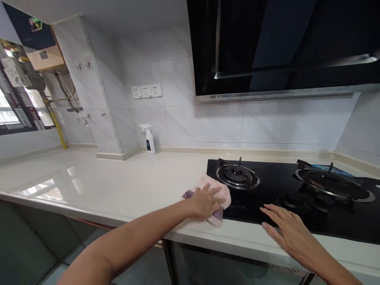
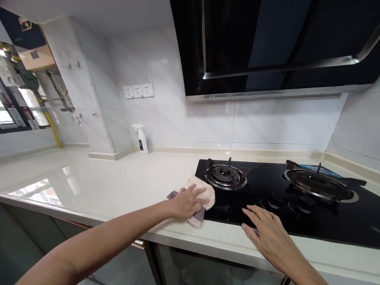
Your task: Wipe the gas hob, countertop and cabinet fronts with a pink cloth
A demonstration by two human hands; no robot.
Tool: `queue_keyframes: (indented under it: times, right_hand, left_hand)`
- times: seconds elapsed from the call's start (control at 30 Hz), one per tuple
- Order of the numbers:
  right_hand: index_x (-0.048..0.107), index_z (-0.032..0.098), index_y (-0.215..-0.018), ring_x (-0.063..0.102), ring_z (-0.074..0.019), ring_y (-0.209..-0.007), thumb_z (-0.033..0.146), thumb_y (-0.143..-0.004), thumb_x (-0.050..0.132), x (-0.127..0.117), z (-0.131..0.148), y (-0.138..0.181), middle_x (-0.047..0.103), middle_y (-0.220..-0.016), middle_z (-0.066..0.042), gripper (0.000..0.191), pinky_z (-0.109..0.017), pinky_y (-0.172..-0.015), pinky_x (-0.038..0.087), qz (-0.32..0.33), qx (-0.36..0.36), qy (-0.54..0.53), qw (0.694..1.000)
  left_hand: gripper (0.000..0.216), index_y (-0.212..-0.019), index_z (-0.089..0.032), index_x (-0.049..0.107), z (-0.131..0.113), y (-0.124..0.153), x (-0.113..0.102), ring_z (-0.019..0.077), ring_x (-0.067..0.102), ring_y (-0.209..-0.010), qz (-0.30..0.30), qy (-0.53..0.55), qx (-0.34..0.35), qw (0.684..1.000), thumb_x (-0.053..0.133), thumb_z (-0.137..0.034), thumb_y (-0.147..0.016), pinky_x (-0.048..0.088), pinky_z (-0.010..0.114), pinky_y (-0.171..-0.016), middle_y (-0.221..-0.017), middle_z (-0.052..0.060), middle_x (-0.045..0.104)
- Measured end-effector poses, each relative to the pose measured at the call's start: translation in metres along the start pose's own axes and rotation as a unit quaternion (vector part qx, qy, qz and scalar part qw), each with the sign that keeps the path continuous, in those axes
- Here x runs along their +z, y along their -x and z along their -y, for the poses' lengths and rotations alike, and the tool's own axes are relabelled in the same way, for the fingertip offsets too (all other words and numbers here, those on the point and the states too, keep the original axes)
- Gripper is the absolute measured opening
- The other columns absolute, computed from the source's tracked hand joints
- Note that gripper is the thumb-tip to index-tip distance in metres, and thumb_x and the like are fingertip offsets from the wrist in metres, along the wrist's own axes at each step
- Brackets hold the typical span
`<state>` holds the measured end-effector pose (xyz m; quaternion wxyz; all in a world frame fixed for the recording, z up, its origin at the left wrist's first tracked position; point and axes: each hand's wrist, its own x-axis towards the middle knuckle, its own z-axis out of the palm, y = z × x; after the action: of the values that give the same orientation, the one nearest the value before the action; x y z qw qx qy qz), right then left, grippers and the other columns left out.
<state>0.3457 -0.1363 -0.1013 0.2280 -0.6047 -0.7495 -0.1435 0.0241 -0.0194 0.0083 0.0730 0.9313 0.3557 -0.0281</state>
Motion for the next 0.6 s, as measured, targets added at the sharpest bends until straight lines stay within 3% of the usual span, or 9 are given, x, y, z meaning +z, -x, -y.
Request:
queue_keyframes:
  times: [0.07, 0.13, 0.2, 0.3, 0.47, 0.6]
  right_hand:
    - [0.066, 0.028, -0.140, 0.056, -0.0329, -0.137, 0.064, -0.102, 0.044, -0.001, 0.002, -0.002, 0.061, -0.148, -0.011, 0.057, -0.055, -0.110, 0.047, 0.001, 0.002, -0.007, 1.000]
    - [0.067, 0.029, -0.139, 0.056, -0.0332, -0.136, 0.064, -0.102, 0.044, -0.004, 0.004, -0.004, 0.062, -0.148, -0.011, 0.056, -0.056, -0.110, 0.047, 0.003, 0.009, -0.014, 1.000]
    - [0.067, 0.029, -0.138, 0.056, -0.0330, -0.137, 0.062, -0.102, 0.043, -0.008, 0.007, -0.005, 0.061, -0.148, -0.012, 0.055, -0.056, -0.110, 0.046, 0.007, 0.018, -0.022, 1.000]
    - [0.066, 0.028, -0.138, 0.055, -0.0318, -0.137, 0.061, -0.104, 0.042, -0.014, 0.011, -0.007, 0.061, -0.148, -0.013, 0.054, -0.056, -0.112, 0.044, 0.020, 0.025, -0.036, 0.999]
    - [0.065, 0.026, -0.139, 0.053, -0.0295, -0.139, 0.060, -0.105, 0.040, -0.021, 0.013, -0.009, 0.060, -0.148, -0.012, 0.054, -0.055, -0.113, 0.041, 0.035, 0.032, -0.051, 0.998]
    - [0.065, 0.028, -0.138, 0.054, -0.0291, -0.137, 0.058, -0.105, 0.039, -0.021, 0.013, -0.010, 0.061, -0.147, -0.011, 0.052, -0.055, -0.111, 0.042, 0.031, 0.031, -0.047, 0.998]
  left_hand:
    - [0.054, -0.151, -0.049, 0.052, -0.012, 0.008, 0.000, 0.0389, 0.015, -0.162, 0.003, 0.000, 0.048, 0.999, 0.030, -0.056, -0.102, 0.020, 0.075, -0.122, -0.175, -0.009, 0.023]
    - [0.055, -0.153, -0.049, 0.048, -0.019, 0.002, -0.006, 0.0369, 0.013, -0.163, 0.031, 0.037, 0.047, 0.998, 0.028, -0.059, -0.102, 0.016, 0.073, -0.124, -0.174, -0.010, 0.025]
    - [0.062, -0.161, -0.045, 0.036, -0.025, -0.017, -0.014, 0.0330, 0.011, -0.164, 0.055, 0.088, 0.027, 0.994, 0.023, -0.060, -0.102, 0.012, 0.070, -0.127, -0.175, -0.008, 0.023]
    - [0.068, -0.168, -0.033, 0.019, -0.036, -0.054, -0.020, 0.0263, 0.017, -0.163, 0.035, 0.126, 0.012, 0.991, 0.021, -0.051, -0.102, 0.015, 0.060, -0.131, -0.176, -0.002, 0.023]
    - [0.075, -0.160, -0.018, 0.034, -0.062, -0.089, -0.010, 0.0316, 0.027, -0.159, -0.020, 0.105, -0.016, 0.994, 0.044, -0.040, -0.089, 0.025, 0.053, -0.130, -0.175, 0.010, 0.021]
    - [0.078, -0.158, -0.015, 0.040, -0.079, -0.086, 0.000, 0.0341, 0.021, -0.160, -0.036, 0.088, -0.023, 0.995, 0.050, -0.045, -0.087, 0.016, 0.057, -0.131, -0.175, 0.013, 0.023]
